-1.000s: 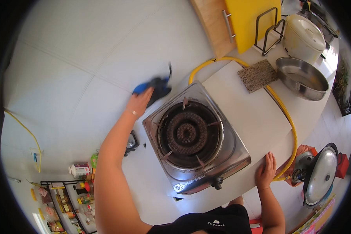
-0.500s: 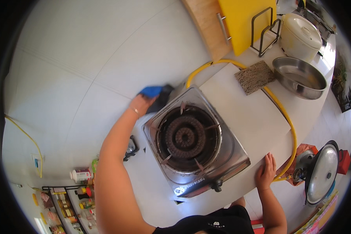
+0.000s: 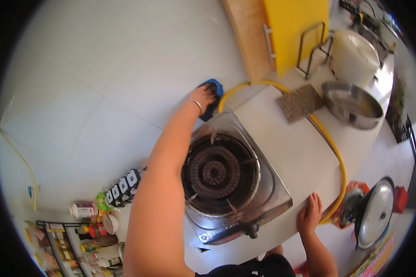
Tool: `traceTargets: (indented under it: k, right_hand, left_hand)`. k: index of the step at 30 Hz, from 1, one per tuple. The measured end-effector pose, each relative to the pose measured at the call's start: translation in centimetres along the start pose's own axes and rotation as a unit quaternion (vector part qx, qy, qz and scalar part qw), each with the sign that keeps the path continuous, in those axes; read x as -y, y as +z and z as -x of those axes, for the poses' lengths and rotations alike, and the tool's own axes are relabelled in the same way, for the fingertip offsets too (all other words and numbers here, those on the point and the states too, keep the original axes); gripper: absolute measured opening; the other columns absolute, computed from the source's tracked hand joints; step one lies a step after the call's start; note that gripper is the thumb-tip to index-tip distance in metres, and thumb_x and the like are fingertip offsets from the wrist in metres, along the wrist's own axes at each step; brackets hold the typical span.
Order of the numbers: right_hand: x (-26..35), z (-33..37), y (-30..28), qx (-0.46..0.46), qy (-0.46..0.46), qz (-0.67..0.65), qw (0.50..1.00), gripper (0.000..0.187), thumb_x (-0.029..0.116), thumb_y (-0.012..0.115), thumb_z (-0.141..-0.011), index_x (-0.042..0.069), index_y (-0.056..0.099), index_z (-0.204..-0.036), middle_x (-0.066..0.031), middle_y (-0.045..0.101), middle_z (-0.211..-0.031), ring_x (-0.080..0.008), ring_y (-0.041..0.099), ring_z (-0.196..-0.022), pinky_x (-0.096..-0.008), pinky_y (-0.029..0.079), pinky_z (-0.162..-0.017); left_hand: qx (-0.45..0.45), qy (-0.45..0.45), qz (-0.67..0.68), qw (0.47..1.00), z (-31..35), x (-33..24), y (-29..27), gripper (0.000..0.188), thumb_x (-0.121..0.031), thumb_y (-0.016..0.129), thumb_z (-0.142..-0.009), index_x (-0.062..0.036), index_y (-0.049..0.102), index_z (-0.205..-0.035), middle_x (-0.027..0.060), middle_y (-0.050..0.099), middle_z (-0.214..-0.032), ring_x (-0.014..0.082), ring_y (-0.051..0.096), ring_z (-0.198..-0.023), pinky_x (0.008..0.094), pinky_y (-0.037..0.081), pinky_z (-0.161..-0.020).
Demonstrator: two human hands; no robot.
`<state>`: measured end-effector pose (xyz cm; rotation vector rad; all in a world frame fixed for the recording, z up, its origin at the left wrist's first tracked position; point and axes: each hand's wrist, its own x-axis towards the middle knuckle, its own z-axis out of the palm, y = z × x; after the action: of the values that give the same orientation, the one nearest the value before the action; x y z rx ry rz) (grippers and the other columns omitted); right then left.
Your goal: The person rinses a cleaver and a ladle, pours liquid from a pot into an outdoor drain, and wipes down countertops and a stove with a cloth before washing a bowl in the sink.
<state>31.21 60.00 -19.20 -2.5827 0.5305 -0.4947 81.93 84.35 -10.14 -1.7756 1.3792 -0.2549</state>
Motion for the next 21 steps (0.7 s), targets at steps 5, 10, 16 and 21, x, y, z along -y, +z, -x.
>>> traceTargets:
  k: [5, 10, 16, 21]
  right_hand:
    - [-0.1, 0.2, -0.1, -0.008, -0.019, -0.004, 1.0, 0.05, 0.0, 0.046, -0.073, -0.002, 0.046, -0.123, -0.02, 0.047, -0.131, -0.0389, 0.04, -0.123, -0.0457, 0.031, -0.103]
    - [-0.1, 0.4, -0.1, -0.001, -0.007, -0.001, 1.0, 0.048, 0.0, 0.046, -0.075, -0.002, 0.047, -0.123, -0.0199, 0.046, -0.131, -0.0396, 0.04, -0.124, -0.0461, 0.031, -0.104]
    - [-0.3, 0.4, 0.0, -0.017, -0.004, -0.015, 1.0, 0.046, 0.001, 0.046, -0.074, -0.003, 0.048, -0.12, -0.0214, 0.048, -0.128, -0.0406, 0.042, -0.121, -0.047, 0.033, -0.102]
    - [-0.5, 0.7, -0.2, -0.021, -0.006, -0.014, 1.0, 0.046, 0.0, 0.048, -0.073, -0.003, 0.049, -0.119, -0.0209, 0.048, -0.129, -0.0403, 0.042, -0.121, -0.0468, 0.033, -0.101]
  left_hand:
    - [-0.106, -0.177, 0.131, 0.97, 5.1, 8.1, -8.1, 0.058, -0.024, 0.059, -0.081, -0.0258, 0.039, -0.136, 0.0022, 0.06, -0.113, 0.0204, 0.055, -0.105, 0.0417, 0.031, -0.098]
    - [-0.237, -0.414, -0.061, 0.877, 15.3, 17.4, -16.5, 0.064, -0.04, 0.059, -0.08, -0.0265, 0.035, -0.138, -0.0018, 0.036, -0.141, 0.0228, 0.037, -0.126, 0.0536, 0.036, -0.087]
    - [-0.208, -0.634, -0.126, 0.734, 22.3, 15.2, -13.9, 0.069, -0.047, 0.058, -0.079, -0.0096, 0.04, -0.134, 0.0146, 0.026, -0.146, 0.0369, 0.026, -0.132, 0.0633, 0.02, -0.098]
    - [-0.155, -0.73, 0.003, 0.665, 13.9, 22.5, -20.5, 0.066, -0.056, 0.052, -0.076, -0.0083, 0.054, -0.122, 0.0088, 0.05, -0.125, 0.0274, 0.041, -0.116, 0.0549, 0.028, -0.092]
